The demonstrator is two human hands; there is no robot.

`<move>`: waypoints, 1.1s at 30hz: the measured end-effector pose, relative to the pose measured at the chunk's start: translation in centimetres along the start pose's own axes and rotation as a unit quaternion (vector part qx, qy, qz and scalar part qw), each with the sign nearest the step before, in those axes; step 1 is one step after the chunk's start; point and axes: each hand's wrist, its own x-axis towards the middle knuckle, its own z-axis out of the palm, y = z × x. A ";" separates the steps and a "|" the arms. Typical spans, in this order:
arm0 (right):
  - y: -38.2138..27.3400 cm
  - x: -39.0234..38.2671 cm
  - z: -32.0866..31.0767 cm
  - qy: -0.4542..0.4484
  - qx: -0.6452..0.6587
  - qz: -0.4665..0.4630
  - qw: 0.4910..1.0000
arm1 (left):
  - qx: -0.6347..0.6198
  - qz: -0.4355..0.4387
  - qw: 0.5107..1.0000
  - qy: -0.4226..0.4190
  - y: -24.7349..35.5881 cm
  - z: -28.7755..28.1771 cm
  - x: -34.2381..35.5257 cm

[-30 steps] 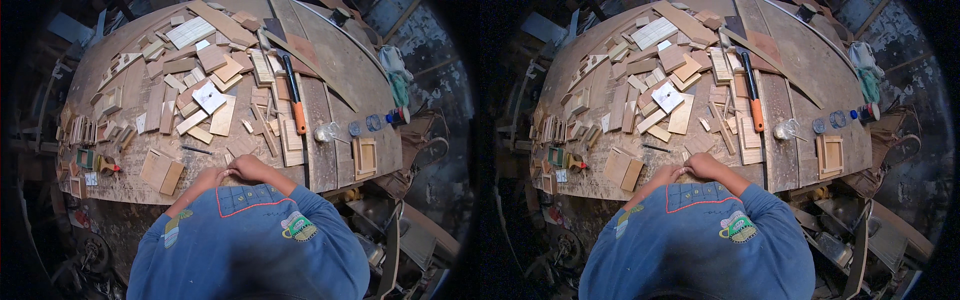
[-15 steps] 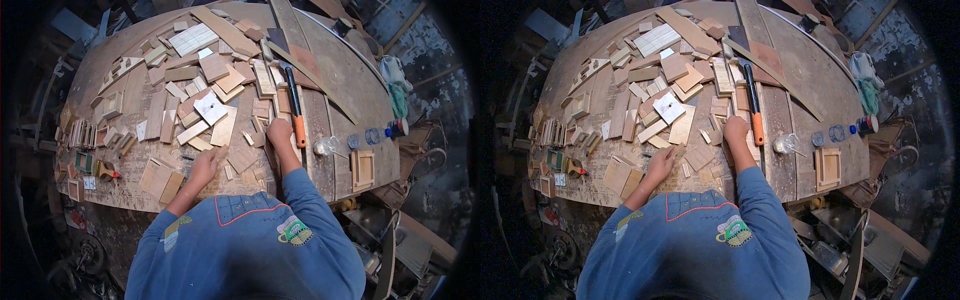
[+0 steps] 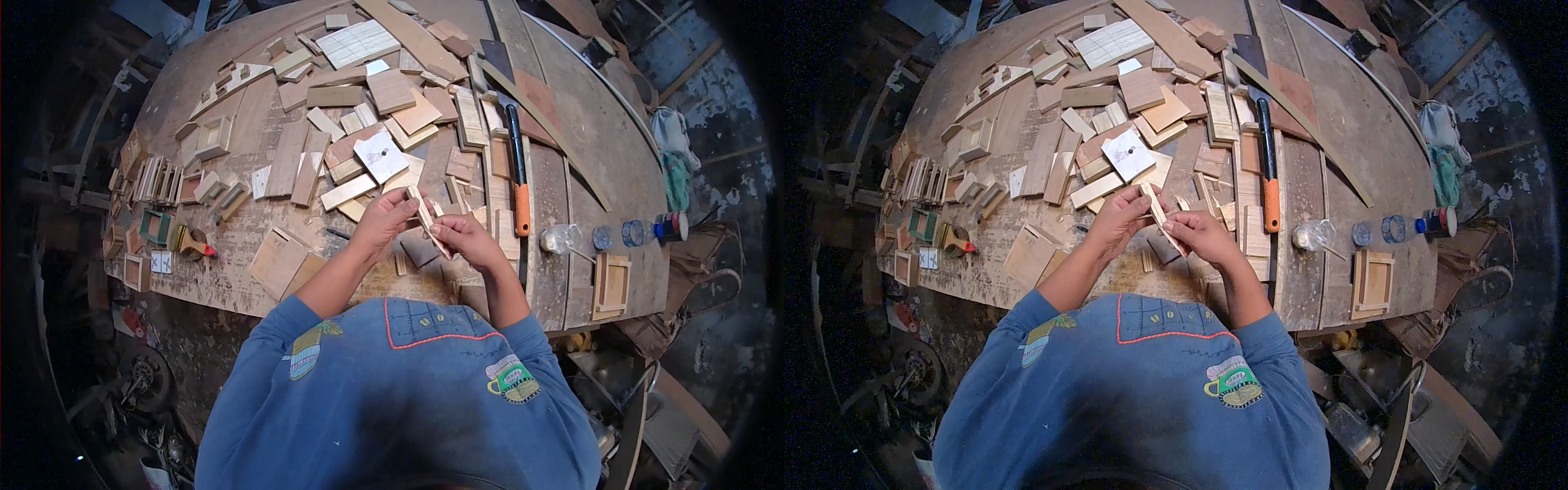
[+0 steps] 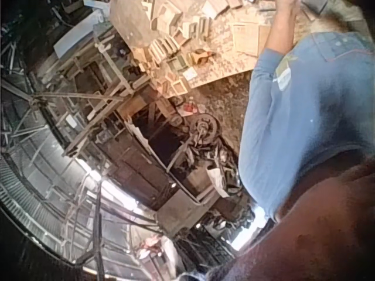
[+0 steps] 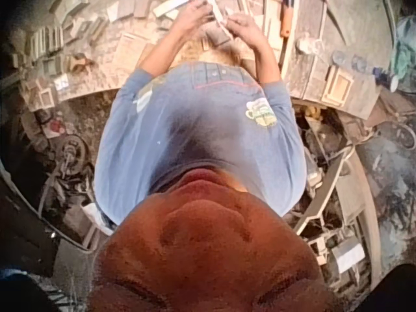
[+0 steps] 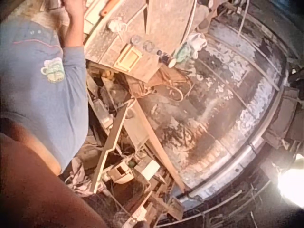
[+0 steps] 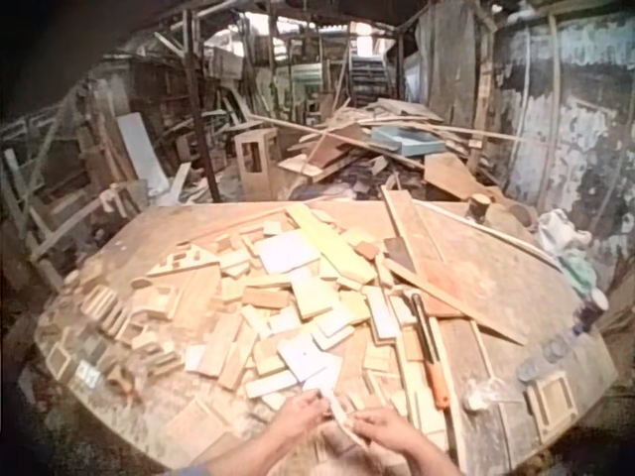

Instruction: Assembling wooden box components and using a hand saw to cut a piece of wood.

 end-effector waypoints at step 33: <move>0.0 -1.3 3.5 0.059 0.002 -0.049 0.997 | -0.016 0.141 0.989 0.041 0.5 2.1 -4.9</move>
